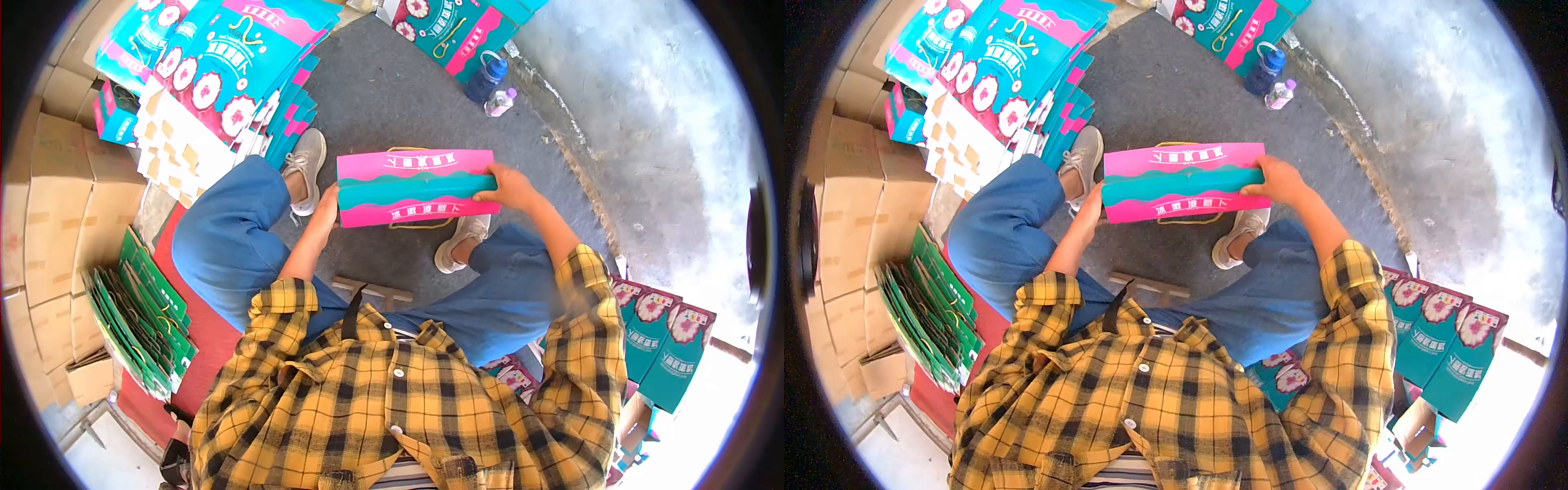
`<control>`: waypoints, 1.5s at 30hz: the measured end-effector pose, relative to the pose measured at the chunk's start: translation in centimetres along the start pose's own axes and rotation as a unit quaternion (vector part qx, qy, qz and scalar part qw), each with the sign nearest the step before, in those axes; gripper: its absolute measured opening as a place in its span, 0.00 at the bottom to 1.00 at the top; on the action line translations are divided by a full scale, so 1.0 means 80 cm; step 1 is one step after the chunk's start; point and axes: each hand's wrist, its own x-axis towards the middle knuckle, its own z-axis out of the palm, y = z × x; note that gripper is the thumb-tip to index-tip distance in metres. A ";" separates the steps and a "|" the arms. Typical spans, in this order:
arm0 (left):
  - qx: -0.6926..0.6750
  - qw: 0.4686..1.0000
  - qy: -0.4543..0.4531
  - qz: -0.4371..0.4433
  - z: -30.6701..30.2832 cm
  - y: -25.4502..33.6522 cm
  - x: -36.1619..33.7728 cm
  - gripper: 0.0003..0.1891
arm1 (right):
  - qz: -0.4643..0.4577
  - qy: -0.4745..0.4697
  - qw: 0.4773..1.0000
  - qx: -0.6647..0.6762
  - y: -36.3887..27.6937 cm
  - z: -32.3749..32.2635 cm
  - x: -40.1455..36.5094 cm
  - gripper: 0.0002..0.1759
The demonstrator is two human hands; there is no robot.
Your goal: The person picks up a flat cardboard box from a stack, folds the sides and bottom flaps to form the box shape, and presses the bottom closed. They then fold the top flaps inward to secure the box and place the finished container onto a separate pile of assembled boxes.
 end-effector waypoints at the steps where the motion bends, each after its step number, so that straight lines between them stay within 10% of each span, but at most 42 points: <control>1: -0.021 1.000 0.004 0.005 -0.002 -0.009 0.003 0.36 | 0.036 0.097 0.994 -0.033 -0.002 0.011 0.004 0.38; 6: 0.149 0.968 0.025 0.201 -0.008 -0.068 0.057 0.35 | 0.147 0.270 0.950 -0.059 0.017 0.050 0.027 0.39; 8: 0.154 0.980 -0.001 0.129 0.008 -0.034 0.022 0.35 | 0.034 0.073 0.986 0.146 0.051 0.043 0.037 0.36; 13: 0.120 0.992 -0.041 -0.010 0.017 -0.001 0.002 0.38 | 0.028 0.071 0.990 0.119 0.080 0.043 0.036 0.32; 23: 0.224 0.937 -0.028 0.267 0.101 0.034 0.054 0.28 | 0.112 0.204 0.969 0.082 0.141 -0.009 -0.057 0.34; 32: 0.342 0.798 -0.117 0.483 0.343 0.032 0.078 0.33 | 0.235 0.585 0.658 0.411 0.258 0.239 -0.215 0.41; 34: 0.323 0.799 -0.191 0.470 0.383 -0.019 0.099 0.33 | 0.258 0.607 0.579 0.479 0.259 0.293 -0.240 0.41; 36: 0.274 0.874 -0.369 0.157 0.404 -0.005 0.061 0.34 | 0.328 0.580 0.534 0.521 0.271 0.357 -0.265 0.40; 42: 0.405 0.790 -0.453 0.083 0.427 -0.094 0.086 0.38 | 0.425 0.491 0.424 0.632 0.306 0.478 -0.327 0.34; 45: 0.360 0.792 -0.491 0.044 0.429 -0.110 0.093 0.35 | 0.463 0.516 0.481 0.537 0.295 0.481 -0.333 0.32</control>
